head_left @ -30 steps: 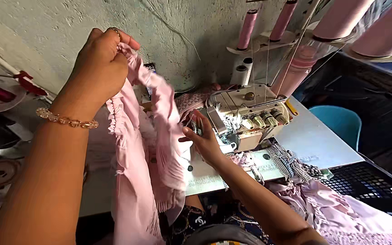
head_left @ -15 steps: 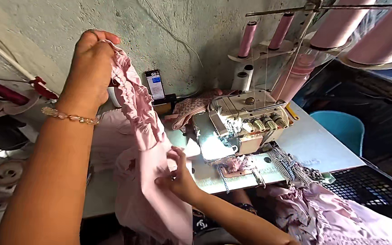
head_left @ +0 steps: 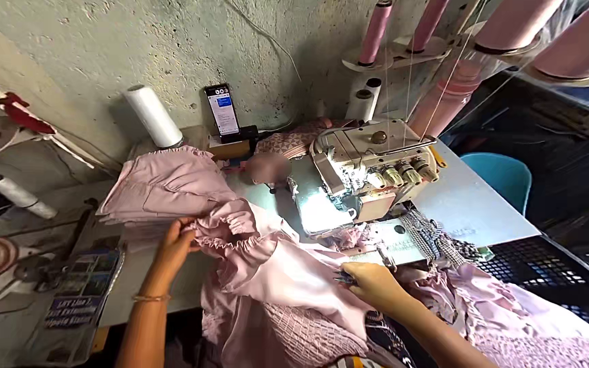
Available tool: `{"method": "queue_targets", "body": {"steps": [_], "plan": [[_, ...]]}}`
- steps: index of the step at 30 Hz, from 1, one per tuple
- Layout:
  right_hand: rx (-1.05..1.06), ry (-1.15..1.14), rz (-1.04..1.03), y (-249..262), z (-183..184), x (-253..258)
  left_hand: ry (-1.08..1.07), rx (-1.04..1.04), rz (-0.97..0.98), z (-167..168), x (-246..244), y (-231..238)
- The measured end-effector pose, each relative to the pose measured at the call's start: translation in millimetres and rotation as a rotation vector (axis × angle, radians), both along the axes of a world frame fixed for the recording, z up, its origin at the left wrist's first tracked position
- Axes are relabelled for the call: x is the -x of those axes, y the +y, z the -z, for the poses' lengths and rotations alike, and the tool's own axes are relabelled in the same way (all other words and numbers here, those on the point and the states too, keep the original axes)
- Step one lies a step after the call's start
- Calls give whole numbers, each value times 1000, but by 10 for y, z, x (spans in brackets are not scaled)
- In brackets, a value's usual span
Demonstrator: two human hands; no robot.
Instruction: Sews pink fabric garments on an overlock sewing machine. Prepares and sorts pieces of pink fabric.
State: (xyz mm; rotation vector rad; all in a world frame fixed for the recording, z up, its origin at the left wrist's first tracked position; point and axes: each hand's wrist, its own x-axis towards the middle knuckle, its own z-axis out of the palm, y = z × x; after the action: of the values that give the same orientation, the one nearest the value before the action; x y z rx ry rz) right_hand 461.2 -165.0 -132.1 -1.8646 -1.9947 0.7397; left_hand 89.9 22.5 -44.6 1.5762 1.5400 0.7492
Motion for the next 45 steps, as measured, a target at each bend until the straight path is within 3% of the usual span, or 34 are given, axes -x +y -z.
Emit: {"method": "queue_targets", "body": {"steps": [2,4,6,9,11,13,14,19,21,26,31,33,35,38,41,43,45], "plan": [[-202,-51,79,25,-6,79,-8,-9,2,269,44,37],[-447,-31,97,105,-148,198,-18,-97,10,286,101,12],[-550,71,46,268,-293,381,121,-325,28,172,115,-22],[-302,119,-80,615,-428,711,490,-690,103,-61,-202,-205],[-20,96,-141,948,-475,872,740,-603,272,-15,-556,-365],[124,165,-178,1190,-449,979,832,-436,415,174,-787,-421],[160,242,-183,1255,-431,999,798,-420,454,271,-806,-419],[359,903,-145,1218,-480,826,337,-771,458,485,-501,-471],[395,989,-200,1164,-572,782,258,-798,449,457,-473,-532],[122,748,-235,1126,-663,892,240,-857,437,406,-549,-586],[-232,633,-121,1028,-584,912,177,-674,429,409,-486,-671],[-434,533,-59,953,-573,958,55,-526,455,338,-431,-646],[-548,479,-68,904,-508,1023,18,-507,496,219,-398,-519],[-645,447,-129,839,-379,1115,416,-781,505,151,-565,-254],[-724,423,-233,743,-323,1183,712,-852,681,278,-764,58],[-767,412,-291,676,-314,1193,606,-861,759,330,-791,249],[-813,412,-332,632,-335,1153,361,-795,716,231,-813,283]]}}
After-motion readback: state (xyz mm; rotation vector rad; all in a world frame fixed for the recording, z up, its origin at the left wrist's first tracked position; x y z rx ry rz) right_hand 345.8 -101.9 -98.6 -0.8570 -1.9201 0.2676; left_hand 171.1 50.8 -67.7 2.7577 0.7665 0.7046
